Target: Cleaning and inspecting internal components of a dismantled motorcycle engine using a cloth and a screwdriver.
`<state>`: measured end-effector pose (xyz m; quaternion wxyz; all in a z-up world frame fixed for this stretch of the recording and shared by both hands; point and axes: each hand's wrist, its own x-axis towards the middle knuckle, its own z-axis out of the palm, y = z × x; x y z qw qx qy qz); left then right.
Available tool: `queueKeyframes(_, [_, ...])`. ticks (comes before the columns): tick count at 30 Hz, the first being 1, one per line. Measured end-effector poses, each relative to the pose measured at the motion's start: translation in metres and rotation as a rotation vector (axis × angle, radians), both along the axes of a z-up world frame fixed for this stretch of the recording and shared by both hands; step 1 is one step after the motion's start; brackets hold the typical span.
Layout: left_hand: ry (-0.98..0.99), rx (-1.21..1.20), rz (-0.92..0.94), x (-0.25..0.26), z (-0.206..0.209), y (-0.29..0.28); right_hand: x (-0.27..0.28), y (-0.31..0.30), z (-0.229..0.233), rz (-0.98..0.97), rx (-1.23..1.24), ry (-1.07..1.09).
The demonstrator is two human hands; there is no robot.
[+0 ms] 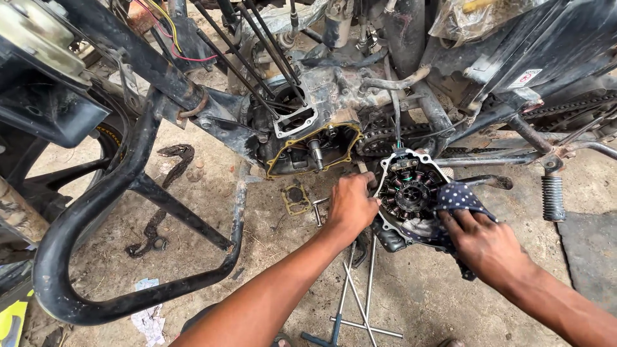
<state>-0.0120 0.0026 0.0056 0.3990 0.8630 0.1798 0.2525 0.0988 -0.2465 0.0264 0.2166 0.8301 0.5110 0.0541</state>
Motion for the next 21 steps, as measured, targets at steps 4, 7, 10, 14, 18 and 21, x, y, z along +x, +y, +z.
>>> queueKeyframes(4, [0.272, -0.167, -0.046, 0.003, 0.011, -0.001, -0.023, -0.022, -0.025, -0.025, 0.041, 0.06])
queueKeyframes(7, [0.259, -0.176, -0.044, 0.008, 0.004, 0.0, -0.046, -0.025, -0.03, -0.145, 0.182, 0.177])
queueKeyframes(10, [0.292, -0.219, -0.04, 0.01, 0.009, 0.003, -0.068, -0.027, -0.054, -0.14, 0.434, 0.303])
queueKeyframes(14, [0.069, -0.128, -0.019, 0.014, -0.014, 0.005, -0.12, 0.016, -0.066, -0.359, 0.421, 0.917])
queueKeyframes(18, [0.244, -0.159, 0.003, 0.008, -0.003, 0.008, -0.122, 0.062, -0.066, 0.003, 0.733, 0.828])
queueKeyframes(21, [0.196, -0.248, -0.024, 0.008, -0.015, 0.018, -0.098, 0.098, -0.007, -0.014, 1.21, 0.484])
